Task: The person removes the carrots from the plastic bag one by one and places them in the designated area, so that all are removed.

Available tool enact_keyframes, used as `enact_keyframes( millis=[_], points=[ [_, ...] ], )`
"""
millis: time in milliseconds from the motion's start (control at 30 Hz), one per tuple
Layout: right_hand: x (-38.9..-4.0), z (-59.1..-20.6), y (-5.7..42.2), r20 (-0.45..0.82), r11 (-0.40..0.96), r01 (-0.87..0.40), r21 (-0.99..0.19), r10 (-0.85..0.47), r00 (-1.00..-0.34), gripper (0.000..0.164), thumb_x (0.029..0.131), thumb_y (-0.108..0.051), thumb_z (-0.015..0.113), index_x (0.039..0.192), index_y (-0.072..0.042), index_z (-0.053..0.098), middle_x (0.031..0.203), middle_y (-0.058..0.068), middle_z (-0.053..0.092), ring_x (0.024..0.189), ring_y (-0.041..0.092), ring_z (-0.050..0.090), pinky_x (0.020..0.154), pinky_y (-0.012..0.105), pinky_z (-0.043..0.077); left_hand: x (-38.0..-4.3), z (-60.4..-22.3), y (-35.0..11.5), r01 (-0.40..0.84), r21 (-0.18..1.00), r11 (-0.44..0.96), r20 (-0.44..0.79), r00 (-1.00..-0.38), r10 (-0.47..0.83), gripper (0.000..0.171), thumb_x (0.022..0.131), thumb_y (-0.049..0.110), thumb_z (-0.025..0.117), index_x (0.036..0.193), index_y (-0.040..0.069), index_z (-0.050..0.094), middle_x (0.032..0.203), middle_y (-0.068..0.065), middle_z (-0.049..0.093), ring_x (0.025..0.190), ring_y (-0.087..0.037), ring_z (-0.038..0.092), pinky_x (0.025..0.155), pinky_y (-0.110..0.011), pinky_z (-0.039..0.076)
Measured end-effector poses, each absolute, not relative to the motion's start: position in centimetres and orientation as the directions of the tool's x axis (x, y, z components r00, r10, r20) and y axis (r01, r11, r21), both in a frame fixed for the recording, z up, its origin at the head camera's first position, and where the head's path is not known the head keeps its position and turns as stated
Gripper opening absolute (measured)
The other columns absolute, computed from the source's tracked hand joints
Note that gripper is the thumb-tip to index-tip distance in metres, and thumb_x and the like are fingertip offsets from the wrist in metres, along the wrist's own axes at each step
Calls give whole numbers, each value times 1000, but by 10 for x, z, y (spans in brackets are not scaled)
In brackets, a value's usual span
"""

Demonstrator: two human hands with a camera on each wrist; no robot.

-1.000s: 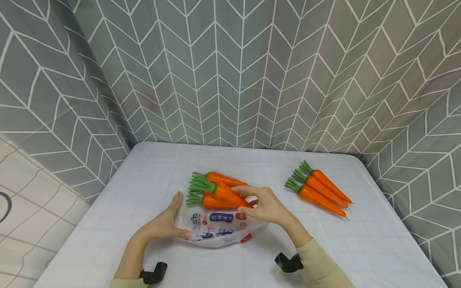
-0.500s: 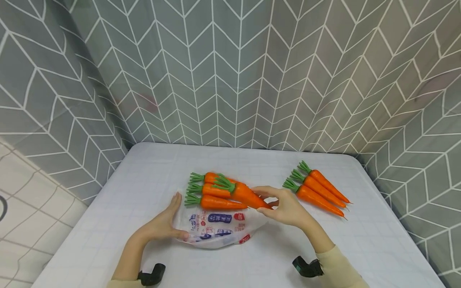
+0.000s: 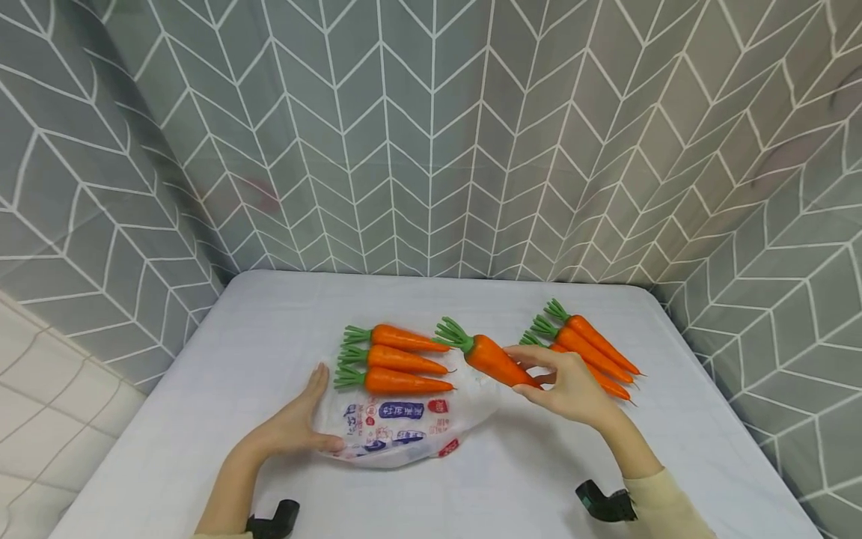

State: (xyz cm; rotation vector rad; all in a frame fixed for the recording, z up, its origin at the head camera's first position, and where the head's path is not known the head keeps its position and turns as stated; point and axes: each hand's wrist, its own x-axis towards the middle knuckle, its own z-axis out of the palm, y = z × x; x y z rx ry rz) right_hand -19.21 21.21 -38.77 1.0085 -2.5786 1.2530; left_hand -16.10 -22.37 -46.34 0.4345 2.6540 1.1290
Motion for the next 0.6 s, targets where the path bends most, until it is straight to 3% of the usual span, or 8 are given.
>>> enact_keyframes(
  millis=[600],
  points=[
    [-184, -392, 251, 363, 523, -575, -629, -457, -812, 48, 78, -9, 80, 124, -9, 64, 117, 4, 67, 95, 10, 66, 71, 28, 57, -160, -468, -225, 198, 719, 666, -63, -936, 346, 128, 66, 38, 87, 147, -14, 4, 153, -34, -5, 140, -50, 0, 111, -59, 10]
  ],
)
